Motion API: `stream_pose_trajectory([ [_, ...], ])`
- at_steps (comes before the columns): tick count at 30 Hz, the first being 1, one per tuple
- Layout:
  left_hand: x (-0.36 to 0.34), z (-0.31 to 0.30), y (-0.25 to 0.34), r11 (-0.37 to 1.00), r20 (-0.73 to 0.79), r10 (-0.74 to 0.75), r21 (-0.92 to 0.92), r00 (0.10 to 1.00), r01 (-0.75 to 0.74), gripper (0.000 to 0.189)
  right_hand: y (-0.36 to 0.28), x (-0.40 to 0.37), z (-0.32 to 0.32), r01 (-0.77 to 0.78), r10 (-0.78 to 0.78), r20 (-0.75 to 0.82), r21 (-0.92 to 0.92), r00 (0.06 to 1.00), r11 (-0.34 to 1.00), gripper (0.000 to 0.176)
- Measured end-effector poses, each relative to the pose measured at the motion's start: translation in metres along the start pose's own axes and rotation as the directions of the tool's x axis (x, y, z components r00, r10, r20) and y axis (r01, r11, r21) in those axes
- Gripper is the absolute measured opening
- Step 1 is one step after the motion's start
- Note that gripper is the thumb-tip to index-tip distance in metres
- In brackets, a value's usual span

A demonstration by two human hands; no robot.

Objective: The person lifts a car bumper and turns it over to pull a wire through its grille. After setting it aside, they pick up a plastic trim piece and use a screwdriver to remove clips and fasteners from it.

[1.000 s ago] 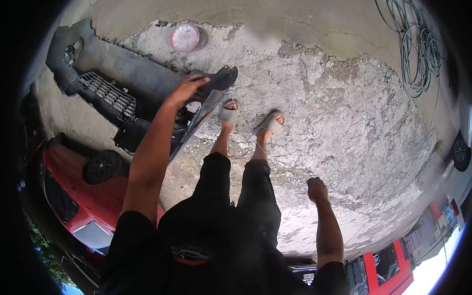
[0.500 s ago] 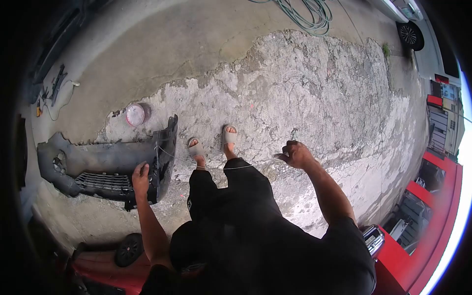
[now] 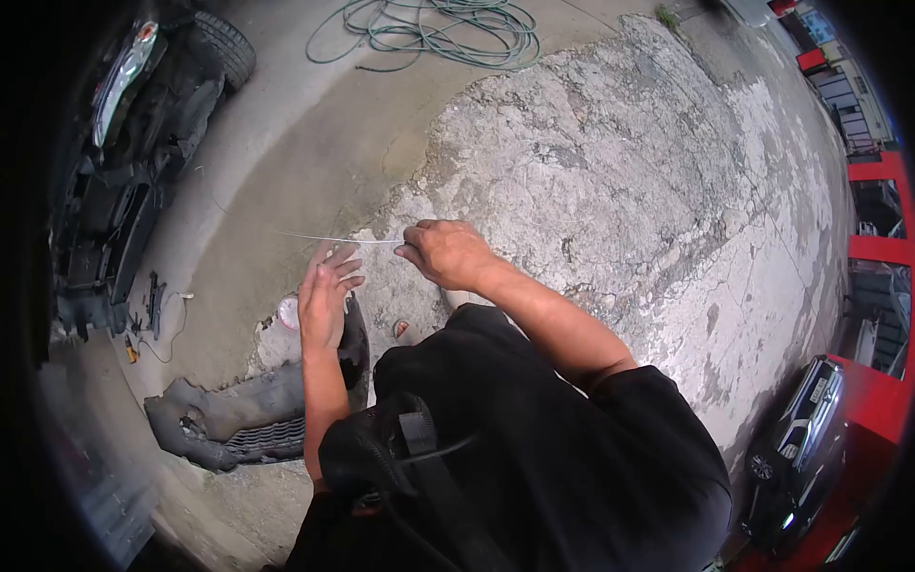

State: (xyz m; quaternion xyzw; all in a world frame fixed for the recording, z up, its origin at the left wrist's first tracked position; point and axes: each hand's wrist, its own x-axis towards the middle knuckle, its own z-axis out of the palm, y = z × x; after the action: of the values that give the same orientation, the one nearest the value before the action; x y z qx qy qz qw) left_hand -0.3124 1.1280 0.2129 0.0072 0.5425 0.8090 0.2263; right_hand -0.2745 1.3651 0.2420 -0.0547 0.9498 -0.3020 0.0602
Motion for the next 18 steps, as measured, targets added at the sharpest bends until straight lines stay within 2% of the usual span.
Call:
stream_pose_trajectory([
  [2,0.008,0.015,0.032,0.998,0.063,0.015,0.052,0.998,-0.018,0.051,-0.027,0.002,0.004,0.015,-0.014,-0.016,0.064,1.000,0.998,0.030],
  [6,0.000,0.017,0.103,0.978,0.050,0.185,0.089,0.981,-0.189,0.041,-0.023,0.004,0.007,0.028,-0.019,-0.055,0.167,0.998,0.986,0.031],
  [7,-0.006,0.025,0.120,0.977,0.061,0.181,0.104,0.982,-0.186,0.041,-0.018,0.004,0.005,0.058,-0.050,-0.051,0.183,0.997,0.981,0.030],
  [9,-0.014,0.037,0.149,0.929,0.282,0.348,0.028,0.894,-0.370,0.040,-0.015,0.006,0.002,0.094,-0.085,-0.056,0.207,0.995,0.974,0.030],
  [10,-0.015,0.041,0.156,0.928,0.285,0.347,0.036,0.894,-0.371,0.040,-0.016,0.005,-0.003,0.047,-0.046,-0.007,0.224,0.999,0.973,0.029],
  [12,-0.015,0.047,0.168,0.886,0.401,0.419,0.017,0.815,-0.463,0.039,-0.022,0.005,-0.007,0.003,-0.014,0.040,0.245,0.999,0.969,0.029],
  [13,-0.016,0.048,0.179,0.864,0.351,0.453,0.053,0.820,-0.500,0.039,-0.025,0.006,-0.009,0.032,-0.040,0.024,0.275,0.999,0.961,0.029],
  [15,-0.021,0.052,0.212,0.792,0.396,0.590,-0.116,0.703,-0.599,0.038,-0.026,0.009,-0.007,0.065,-0.070,0.005,0.314,0.998,0.947,0.030],
  [16,-0.030,0.048,0.235,0.747,0.359,0.660,-0.219,0.660,-0.628,0.036,-0.021,0.011,-0.003,0.118,-0.094,-0.095,0.303,0.991,0.946,0.030],
  [17,-0.042,0.033,0.262,0.680,0.287,0.732,-0.242,0.618,-0.692,0.033,-0.014,0.013,0.002,0.168,-0.116,-0.191,0.287,0.975,0.943,0.030],
  [18,-0.057,0.019,0.293,0.616,0.195,0.787,-0.291,0.585,-0.732,0.022,-0.001,0.014,0.010,0.173,-0.120,-0.189,0.291,0.975,0.941,0.030],
])
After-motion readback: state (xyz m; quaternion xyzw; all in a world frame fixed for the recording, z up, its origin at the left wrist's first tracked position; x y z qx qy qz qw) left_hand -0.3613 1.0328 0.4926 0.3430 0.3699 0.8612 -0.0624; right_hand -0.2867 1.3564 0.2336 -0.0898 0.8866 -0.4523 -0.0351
